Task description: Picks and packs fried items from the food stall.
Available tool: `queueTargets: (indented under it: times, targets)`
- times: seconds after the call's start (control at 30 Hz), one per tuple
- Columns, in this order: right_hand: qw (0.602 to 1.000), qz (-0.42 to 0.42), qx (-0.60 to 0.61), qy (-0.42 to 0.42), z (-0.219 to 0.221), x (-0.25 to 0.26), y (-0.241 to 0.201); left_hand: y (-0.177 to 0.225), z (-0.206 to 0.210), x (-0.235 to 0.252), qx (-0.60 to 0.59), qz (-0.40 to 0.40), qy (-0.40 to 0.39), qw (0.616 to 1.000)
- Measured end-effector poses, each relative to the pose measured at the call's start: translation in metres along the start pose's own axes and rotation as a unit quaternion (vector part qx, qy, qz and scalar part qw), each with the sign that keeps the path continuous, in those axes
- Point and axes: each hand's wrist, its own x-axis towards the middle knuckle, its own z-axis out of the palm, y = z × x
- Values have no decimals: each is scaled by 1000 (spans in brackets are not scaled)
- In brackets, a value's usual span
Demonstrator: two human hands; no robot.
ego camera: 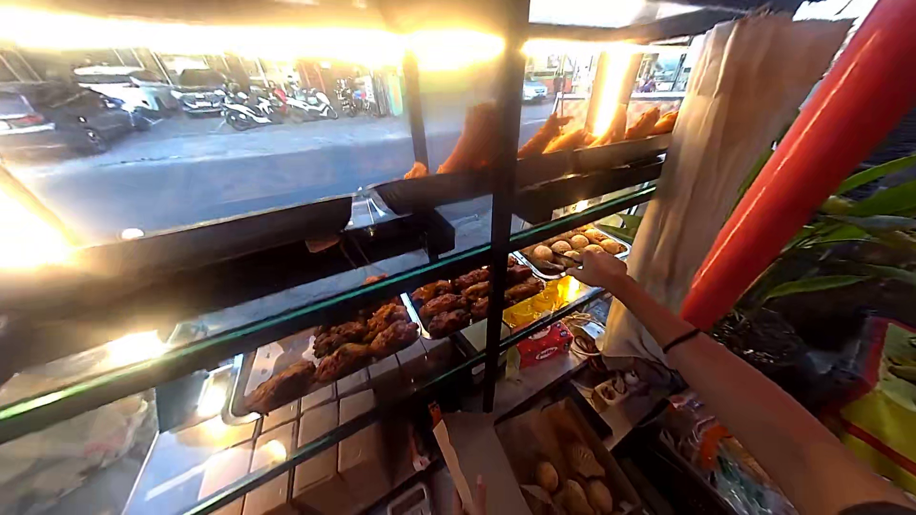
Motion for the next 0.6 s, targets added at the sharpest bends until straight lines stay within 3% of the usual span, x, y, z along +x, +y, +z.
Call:
queueTargets:
  times: [0.1, 0.2, 0.23, 0.27, 0.3, 0.37, 0.43, 0.5, 0.6]
  targets:
    - [999, -20, -9, 33, -13, -21, 5, 6, 4, -3, 19, -21, 31, 999]
    - [996, -47, 32, 70, -38, -105, 6, 8, 6, -5, 1, -36, 38, 999]
    - [998, -34, 53, 1, -54, -147, -5, 10, 6, -5, -5, -37, 36, 999]
    - [989, -5, 69, -131, -67, -186, -19, 11, 6, -4, -8, -42, 35, 998]
    - [983, -70, 97, -140, -39, -210, -6, 12, 6, -4, -8, -46, 36, 998]
    - [954, -154, 79, -247, 50, -214, 25, 12, 6, -1, -1, -47, 39, 998]
    - [928, -104, 36, -357, 142, -204, 38, 11, 7, 0, 3, -45, 36, 998]
    - [916, -27, 1, -400, 210, -193, 46, 10, 8, -1, 3, -45, 30, 999]
    - [912, 5, -8, -411, 254, -185, 44, 10, 8, -2, 5, -42, 36, 998]
